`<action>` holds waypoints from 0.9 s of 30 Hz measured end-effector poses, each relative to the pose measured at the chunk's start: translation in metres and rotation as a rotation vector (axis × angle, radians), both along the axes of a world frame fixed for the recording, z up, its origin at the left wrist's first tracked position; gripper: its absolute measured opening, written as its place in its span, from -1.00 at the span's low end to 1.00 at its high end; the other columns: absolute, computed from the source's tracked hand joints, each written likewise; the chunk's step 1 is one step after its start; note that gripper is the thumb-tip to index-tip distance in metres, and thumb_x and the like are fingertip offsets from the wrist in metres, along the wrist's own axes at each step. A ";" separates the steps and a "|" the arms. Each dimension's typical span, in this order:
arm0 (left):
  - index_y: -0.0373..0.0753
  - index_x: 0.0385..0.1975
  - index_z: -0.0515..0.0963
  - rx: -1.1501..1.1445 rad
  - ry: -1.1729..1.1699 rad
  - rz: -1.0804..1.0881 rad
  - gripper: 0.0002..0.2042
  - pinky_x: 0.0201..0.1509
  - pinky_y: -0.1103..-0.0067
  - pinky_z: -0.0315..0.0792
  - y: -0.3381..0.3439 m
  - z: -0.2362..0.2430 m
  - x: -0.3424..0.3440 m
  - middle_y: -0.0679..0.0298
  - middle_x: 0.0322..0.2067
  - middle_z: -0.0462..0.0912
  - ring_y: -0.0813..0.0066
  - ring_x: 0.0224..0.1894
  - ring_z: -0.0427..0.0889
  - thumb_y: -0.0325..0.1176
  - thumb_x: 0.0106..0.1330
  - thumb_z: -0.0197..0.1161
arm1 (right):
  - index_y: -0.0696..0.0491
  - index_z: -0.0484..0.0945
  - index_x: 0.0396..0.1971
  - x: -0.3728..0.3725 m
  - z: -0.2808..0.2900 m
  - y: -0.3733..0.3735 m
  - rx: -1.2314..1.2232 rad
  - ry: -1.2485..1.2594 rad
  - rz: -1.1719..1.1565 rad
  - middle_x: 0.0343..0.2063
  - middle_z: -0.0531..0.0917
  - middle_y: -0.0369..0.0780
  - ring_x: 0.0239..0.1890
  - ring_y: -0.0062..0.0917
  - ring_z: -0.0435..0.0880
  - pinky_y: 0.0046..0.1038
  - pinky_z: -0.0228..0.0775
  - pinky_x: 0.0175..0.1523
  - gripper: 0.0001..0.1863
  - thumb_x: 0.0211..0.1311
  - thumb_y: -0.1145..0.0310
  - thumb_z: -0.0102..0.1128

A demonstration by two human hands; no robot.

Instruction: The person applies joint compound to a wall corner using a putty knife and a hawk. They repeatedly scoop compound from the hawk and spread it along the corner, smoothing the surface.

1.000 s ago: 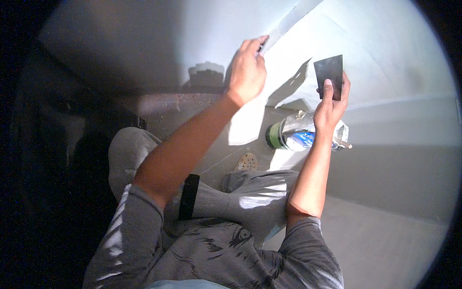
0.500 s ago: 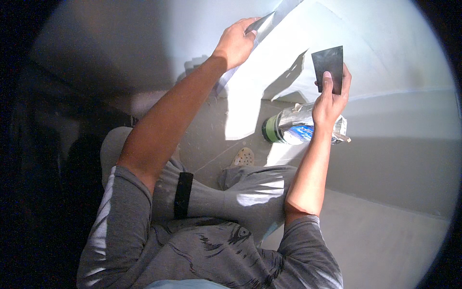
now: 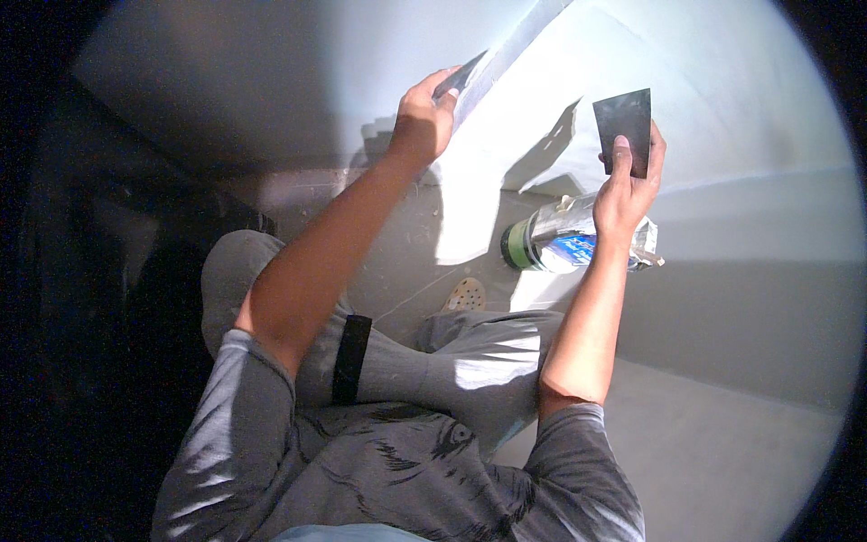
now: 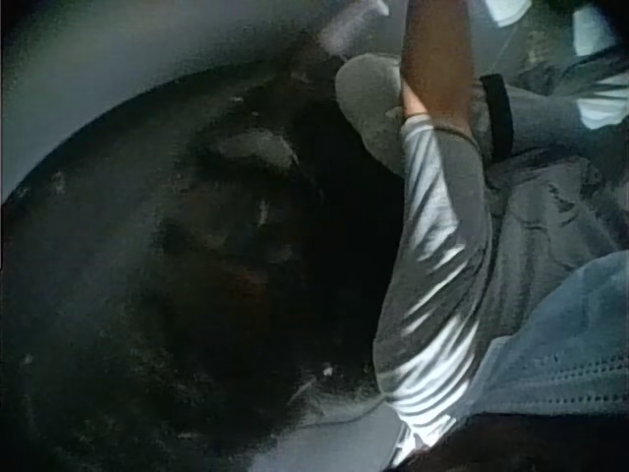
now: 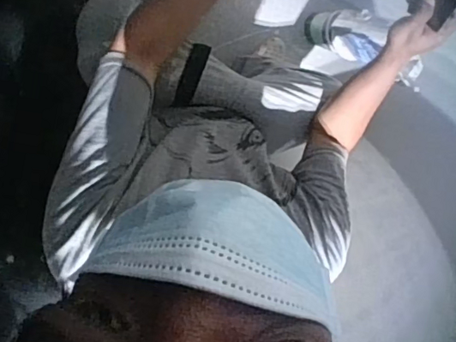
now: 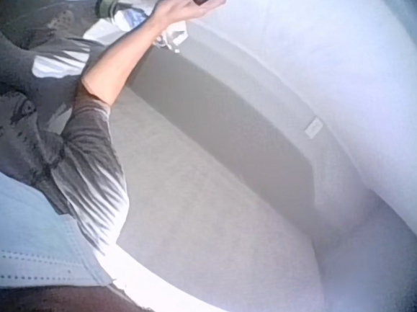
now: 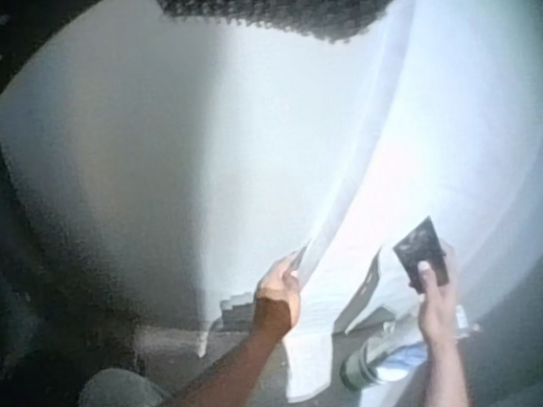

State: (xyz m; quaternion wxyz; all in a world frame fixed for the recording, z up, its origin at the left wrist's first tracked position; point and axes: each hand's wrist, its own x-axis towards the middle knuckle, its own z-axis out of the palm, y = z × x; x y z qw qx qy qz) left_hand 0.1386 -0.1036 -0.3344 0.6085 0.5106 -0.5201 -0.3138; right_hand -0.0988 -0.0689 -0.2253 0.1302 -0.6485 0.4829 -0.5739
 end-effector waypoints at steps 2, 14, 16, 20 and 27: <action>-0.11 0.28 0.52 0.102 0.000 -0.007 -0.63 0.26 0.37 0.47 -0.008 0.001 0.001 -0.06 0.08 0.66 0.08 0.10 0.66 -0.40 0.50 0.10 | 0.13 0.45 0.23 0.000 0.002 0.001 0.003 0.015 -0.022 -0.09 0.66 -0.17 -0.15 -0.55 0.64 -0.46 0.59 -0.12 -0.61 0.46 0.40 0.16; -0.12 0.27 0.50 0.179 -0.001 -0.019 -0.63 0.33 0.29 0.42 -0.034 -0.005 -0.019 0.05 0.19 0.57 0.02 0.23 0.54 -0.43 0.49 0.03 | 0.14 0.45 0.23 0.000 0.000 0.000 0.004 0.019 -0.028 -0.08 0.66 -0.17 -0.14 -0.55 0.65 -0.47 0.59 -0.11 -0.58 0.45 0.36 0.18; -0.11 0.28 0.48 0.142 -0.040 -0.024 -0.61 0.34 0.30 0.41 -0.034 -0.006 -0.020 0.07 0.19 0.55 0.04 0.24 0.53 -0.43 0.49 0.03 | 0.14 0.45 0.23 0.000 -0.001 0.000 0.001 0.011 -0.017 -0.07 0.66 -0.17 -0.14 -0.55 0.66 -0.47 0.59 -0.10 -0.59 0.44 0.38 0.18; -0.12 0.29 0.48 -0.022 -0.124 0.007 -0.57 0.34 0.31 0.41 -0.039 -0.013 -0.029 0.06 0.14 0.54 0.05 0.21 0.54 -0.49 0.43 0.06 | 0.13 0.46 0.23 0.001 -0.001 0.000 0.013 0.006 -0.023 -0.06 0.66 -0.16 -0.13 -0.55 0.66 -0.47 0.59 -0.11 -0.60 0.44 0.41 0.17; -0.18 0.30 0.45 -0.018 -0.082 -0.022 -0.47 0.35 0.29 0.40 -0.032 -0.014 -0.039 0.07 0.18 0.50 0.02 0.22 0.51 -0.60 0.28 0.08 | 0.12 0.46 0.24 0.003 0.000 0.002 0.011 -0.008 0.000 -0.07 0.67 -0.16 -0.13 -0.55 0.66 -0.47 0.59 -0.10 -0.60 0.44 0.43 0.16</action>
